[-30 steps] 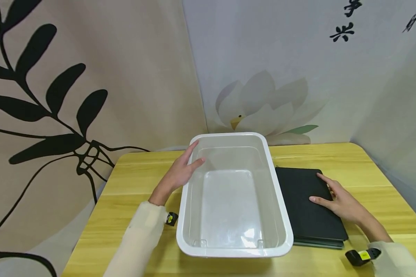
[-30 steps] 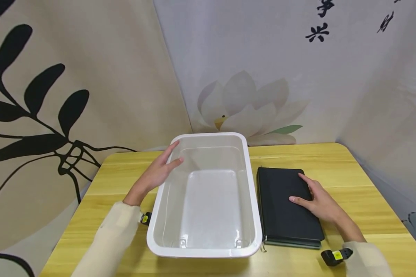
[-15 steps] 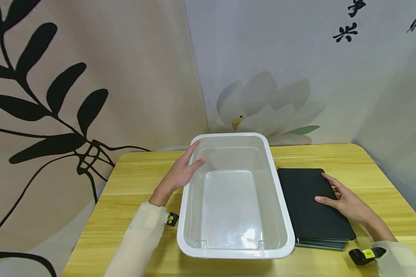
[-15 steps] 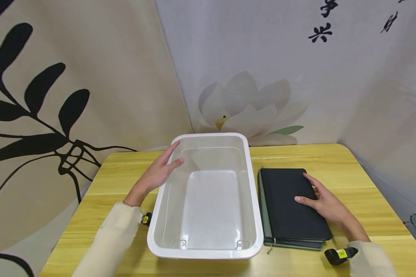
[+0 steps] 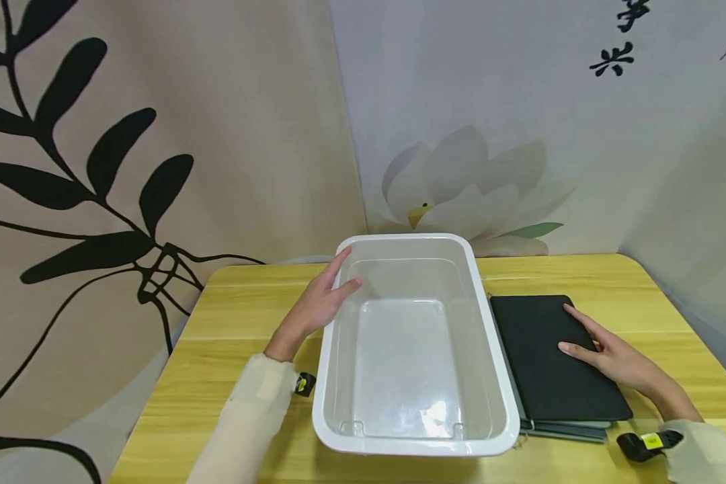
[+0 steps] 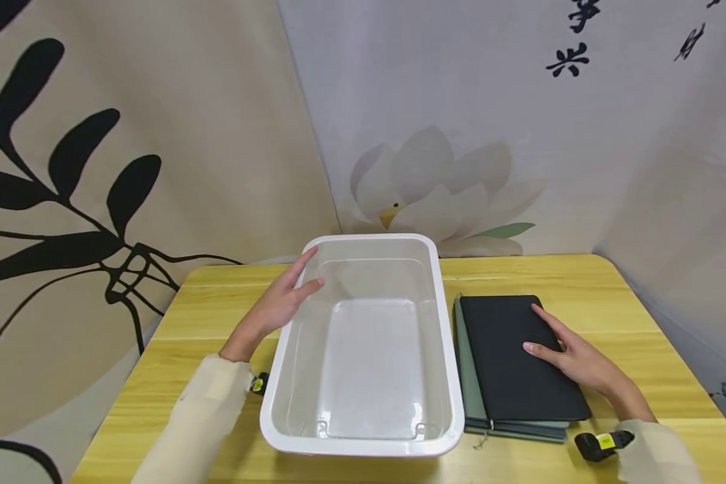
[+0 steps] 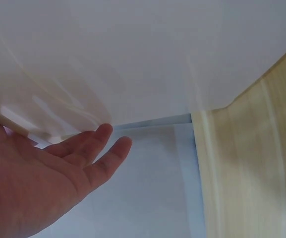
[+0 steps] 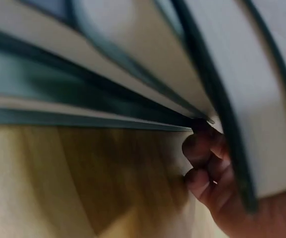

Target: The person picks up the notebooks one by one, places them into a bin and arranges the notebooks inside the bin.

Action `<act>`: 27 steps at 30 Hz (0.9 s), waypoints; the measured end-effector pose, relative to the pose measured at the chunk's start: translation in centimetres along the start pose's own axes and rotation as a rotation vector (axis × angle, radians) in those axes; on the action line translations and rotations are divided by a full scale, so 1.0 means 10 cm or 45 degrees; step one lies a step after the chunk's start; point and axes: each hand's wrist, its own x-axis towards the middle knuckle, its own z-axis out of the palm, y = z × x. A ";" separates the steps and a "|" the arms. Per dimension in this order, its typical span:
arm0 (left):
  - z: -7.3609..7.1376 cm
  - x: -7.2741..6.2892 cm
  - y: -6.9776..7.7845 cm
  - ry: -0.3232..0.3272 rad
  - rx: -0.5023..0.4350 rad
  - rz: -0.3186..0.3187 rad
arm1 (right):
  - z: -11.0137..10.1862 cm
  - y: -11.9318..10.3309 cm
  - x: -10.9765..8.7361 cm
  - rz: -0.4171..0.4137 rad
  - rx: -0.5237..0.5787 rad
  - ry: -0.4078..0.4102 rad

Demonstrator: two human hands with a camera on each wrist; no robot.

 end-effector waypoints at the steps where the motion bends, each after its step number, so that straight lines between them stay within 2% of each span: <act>1: 0.00 0.00 0.00 0.000 0.002 -0.002 | -0.01 0.00 0.00 0.005 -0.006 -0.004; 6: 0.02 0.01 0.01 0.000 0.001 -0.003 | -0.03 0.02 0.00 0.017 -0.002 -0.014; 15: 0.04 0.00 0.01 -0.020 -0.051 -0.023 | -0.07 0.05 -0.01 0.019 0.098 -0.020; 19: 0.03 0.00 0.01 -0.039 -0.105 -0.028 | -0.08 0.07 0.00 0.028 0.103 -0.022; 27: 0.02 0.00 0.01 -0.034 -0.088 -0.031 | -0.10 0.07 0.02 0.054 0.077 -0.026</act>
